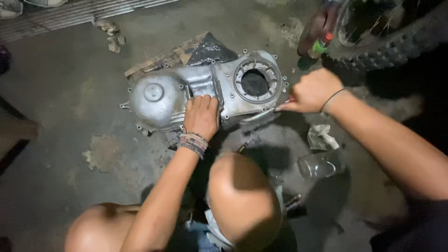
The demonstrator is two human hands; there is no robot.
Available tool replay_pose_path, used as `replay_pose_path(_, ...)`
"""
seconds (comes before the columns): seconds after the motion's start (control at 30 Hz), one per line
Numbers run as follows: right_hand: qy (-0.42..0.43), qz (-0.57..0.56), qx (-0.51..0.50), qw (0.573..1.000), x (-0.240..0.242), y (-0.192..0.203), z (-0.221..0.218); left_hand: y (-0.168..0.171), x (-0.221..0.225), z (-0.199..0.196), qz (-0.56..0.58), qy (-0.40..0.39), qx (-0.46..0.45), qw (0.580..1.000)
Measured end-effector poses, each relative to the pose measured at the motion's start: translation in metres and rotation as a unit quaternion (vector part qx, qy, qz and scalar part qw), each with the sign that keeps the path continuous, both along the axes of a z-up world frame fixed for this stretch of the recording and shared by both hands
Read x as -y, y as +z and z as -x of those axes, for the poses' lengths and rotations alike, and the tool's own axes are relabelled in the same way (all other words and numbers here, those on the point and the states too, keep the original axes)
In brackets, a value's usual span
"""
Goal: The person cleans and scrapes an engine cover by hand and using a small metal tool, then turns it over to scrape and pry at the other side.
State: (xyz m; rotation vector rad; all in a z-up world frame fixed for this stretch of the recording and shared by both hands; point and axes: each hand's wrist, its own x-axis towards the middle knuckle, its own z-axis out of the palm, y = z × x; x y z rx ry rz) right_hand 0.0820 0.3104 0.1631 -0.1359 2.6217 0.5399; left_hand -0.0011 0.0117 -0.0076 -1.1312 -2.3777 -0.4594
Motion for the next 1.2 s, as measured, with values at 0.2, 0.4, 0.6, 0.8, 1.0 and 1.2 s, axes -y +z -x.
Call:
replay_pose_path(0.2, -0.097, -0.110, -0.110, 0.983, -0.139, -0.019, -0.039, 0.023, 0.002, -0.016, 0.029, -0.014, 0.027, 0.999)
replay_pose_path(0.4, -0.068, -0.086, -0.034, 0.993, -0.092, -0.030, 0.001, 0.024, 0.000, -0.015, 0.022, -0.012, 0.034, 0.999)
replay_pose_path(0.6, 0.045, -0.014, 0.006, 0.999, -0.053, -0.041, 0.043, 0.023, 0.001, -0.013, 0.049, -0.013, 0.047, 0.998)
replay_pose_path(0.8, 0.050, -0.075, 0.001, 0.996, -0.055, -0.036, 0.028, 0.023, 0.005, -0.016, 0.061, -0.006, 0.055, 0.997)
replay_pose_path(1.0, 0.037, -0.084, -0.020, 0.996, -0.081, -0.024, 0.022, 0.023, 0.001, -0.007, 0.045, -0.017, 0.019, 0.999)
replay_pose_path(1.2, 0.020, 0.025, -0.024, 0.999, -0.034, -0.035, 0.031, 0.014, 0.002, -0.005, 0.021, -0.011, -0.010, 1.000)
